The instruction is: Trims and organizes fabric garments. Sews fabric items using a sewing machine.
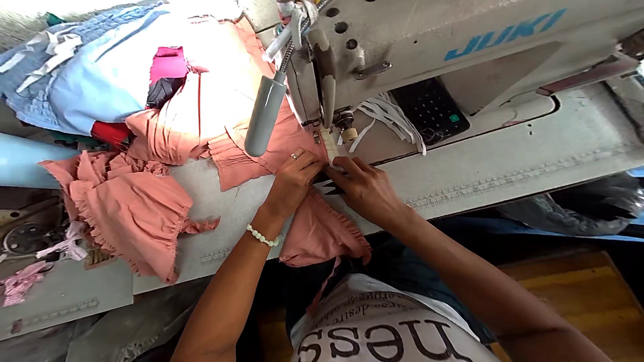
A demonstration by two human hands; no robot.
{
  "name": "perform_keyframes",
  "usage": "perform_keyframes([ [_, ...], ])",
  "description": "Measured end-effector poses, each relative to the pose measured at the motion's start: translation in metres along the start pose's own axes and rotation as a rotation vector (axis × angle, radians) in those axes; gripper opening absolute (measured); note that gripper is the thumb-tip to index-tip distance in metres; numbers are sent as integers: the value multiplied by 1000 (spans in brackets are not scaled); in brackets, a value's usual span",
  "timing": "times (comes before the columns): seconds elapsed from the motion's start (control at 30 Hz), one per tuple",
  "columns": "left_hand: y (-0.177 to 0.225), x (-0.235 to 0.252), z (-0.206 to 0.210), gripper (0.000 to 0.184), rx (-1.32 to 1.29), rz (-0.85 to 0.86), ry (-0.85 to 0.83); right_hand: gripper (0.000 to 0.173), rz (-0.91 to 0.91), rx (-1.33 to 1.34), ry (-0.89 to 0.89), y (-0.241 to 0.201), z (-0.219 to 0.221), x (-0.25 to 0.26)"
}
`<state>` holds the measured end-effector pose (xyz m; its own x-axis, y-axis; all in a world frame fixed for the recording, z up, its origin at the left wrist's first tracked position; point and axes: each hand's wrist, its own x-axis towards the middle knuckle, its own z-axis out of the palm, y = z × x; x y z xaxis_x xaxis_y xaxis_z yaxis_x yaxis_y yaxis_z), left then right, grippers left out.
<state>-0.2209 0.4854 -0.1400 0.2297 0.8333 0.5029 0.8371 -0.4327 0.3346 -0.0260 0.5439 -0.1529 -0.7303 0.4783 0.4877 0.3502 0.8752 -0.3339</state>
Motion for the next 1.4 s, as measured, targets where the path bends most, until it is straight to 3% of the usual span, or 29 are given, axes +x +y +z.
perform_keyframes([
  [0.53,-14,7,0,16,8,24,21,29,36,-59,-33,2,2,12],
  [0.83,-12,10,-12,14,-95,-70,-35,25,234,383,-39,19,-16,20],
  [1.03,-12,7,-1,14,4,-19,34,29,241,290,-55,15,-12,26],
  [1.2,-5,4,-4,15,94,-1,-32,34,185,212,-58,14,-6,21],
  [1.4,0,4,-7,14,77,-81,-34,21,260,316,-39,18,-11,33],
])
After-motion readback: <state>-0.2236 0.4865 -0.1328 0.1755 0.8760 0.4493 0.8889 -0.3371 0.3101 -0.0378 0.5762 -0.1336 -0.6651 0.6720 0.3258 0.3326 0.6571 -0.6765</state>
